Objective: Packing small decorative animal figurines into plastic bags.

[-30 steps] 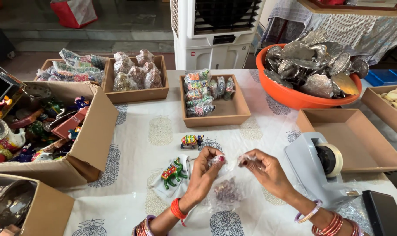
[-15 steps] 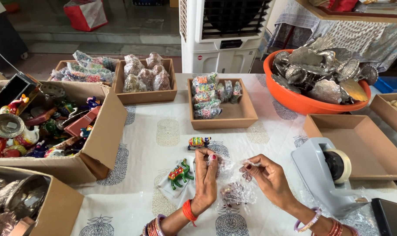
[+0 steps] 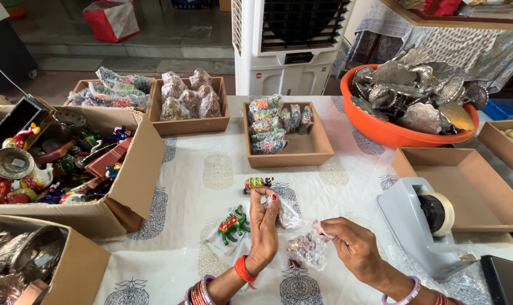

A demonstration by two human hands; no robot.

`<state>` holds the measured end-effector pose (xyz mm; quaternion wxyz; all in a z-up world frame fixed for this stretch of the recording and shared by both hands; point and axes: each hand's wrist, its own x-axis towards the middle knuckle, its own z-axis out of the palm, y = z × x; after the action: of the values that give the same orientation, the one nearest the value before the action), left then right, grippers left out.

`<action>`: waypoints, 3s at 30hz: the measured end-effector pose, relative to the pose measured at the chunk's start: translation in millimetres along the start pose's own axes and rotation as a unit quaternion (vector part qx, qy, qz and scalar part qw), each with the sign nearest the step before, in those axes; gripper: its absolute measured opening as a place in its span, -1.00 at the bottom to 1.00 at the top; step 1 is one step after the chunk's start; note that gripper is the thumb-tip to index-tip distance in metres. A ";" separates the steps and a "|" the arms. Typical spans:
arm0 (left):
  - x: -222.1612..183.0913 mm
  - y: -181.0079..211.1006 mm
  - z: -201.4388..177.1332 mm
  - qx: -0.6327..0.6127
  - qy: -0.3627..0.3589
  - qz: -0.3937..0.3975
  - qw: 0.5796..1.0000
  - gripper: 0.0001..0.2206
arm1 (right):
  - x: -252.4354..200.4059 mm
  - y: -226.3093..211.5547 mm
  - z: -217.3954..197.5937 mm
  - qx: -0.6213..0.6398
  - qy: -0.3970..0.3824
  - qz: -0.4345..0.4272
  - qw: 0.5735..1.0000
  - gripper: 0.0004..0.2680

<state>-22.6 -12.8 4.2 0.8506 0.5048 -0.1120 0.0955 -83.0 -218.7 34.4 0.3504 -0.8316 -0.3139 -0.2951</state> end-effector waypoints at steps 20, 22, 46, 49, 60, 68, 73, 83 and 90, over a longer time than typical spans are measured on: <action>17.0 53.7 -6.1 -0.035 -0.275 -0.049 0.960 -0.35 | 7.2 -10.8 -26.2 -0.019 0.008 0.069 0.997 -0.72; 18.7 59.6 -4.9 0.005 -0.295 -0.049 0.954 -0.21 | 5.2 -8.6 -26.2 -0.015 0.011 0.071 0.997 -0.74; 10.0 23.2 -6.8 0.225 -0.182 0.212 0.933 -0.79 | 19.4 -21.0 -30.9 -0.112 0.019 -0.118 0.987 -0.76; 10.1 28.1 -6.6 0.222 -0.181 0.180 0.941 -0.81 | 13.9 -14.3 -29.4 -0.079 0.023 -0.072 0.994 -0.78; -34.3 74.4 18.7 0.353 -0.250 0.406 0.805 -0.58 | 34.2 -26.3 -33.3 -0.225 0.032 0.019 0.974 -0.80; -38.7 57.3 27.7 0.287 -0.321 -0.043 0.901 -0.75 | 35.6 -36.0 -26.5 -0.237 -0.002 0.016 0.971 -0.75; -20.0 18.1 8.6 0.250 -0.219 -0.144 0.932 -0.59 | 32.8 -40.9 -21.3 -0.206 -0.013 -0.015 0.978 -0.70; -16.6 35.5 15.6 0.073 -0.196 -0.154 0.966 -0.61 | 31.0 -49.7 -22.4 -0.106 -0.032 -0.017 0.994 -0.74; -19.1 34.7 15.5 0.078 -0.195 -0.125 0.970 -0.67 | 18.3 -30.5 -16.8 0.034 -0.057 0.134 0.989 -0.86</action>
<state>-51.9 -11.0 34.9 0.7758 0.5882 -0.2037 -0.1032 -98.3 -208.9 69.3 0.3963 -0.8693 -0.2288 -0.1869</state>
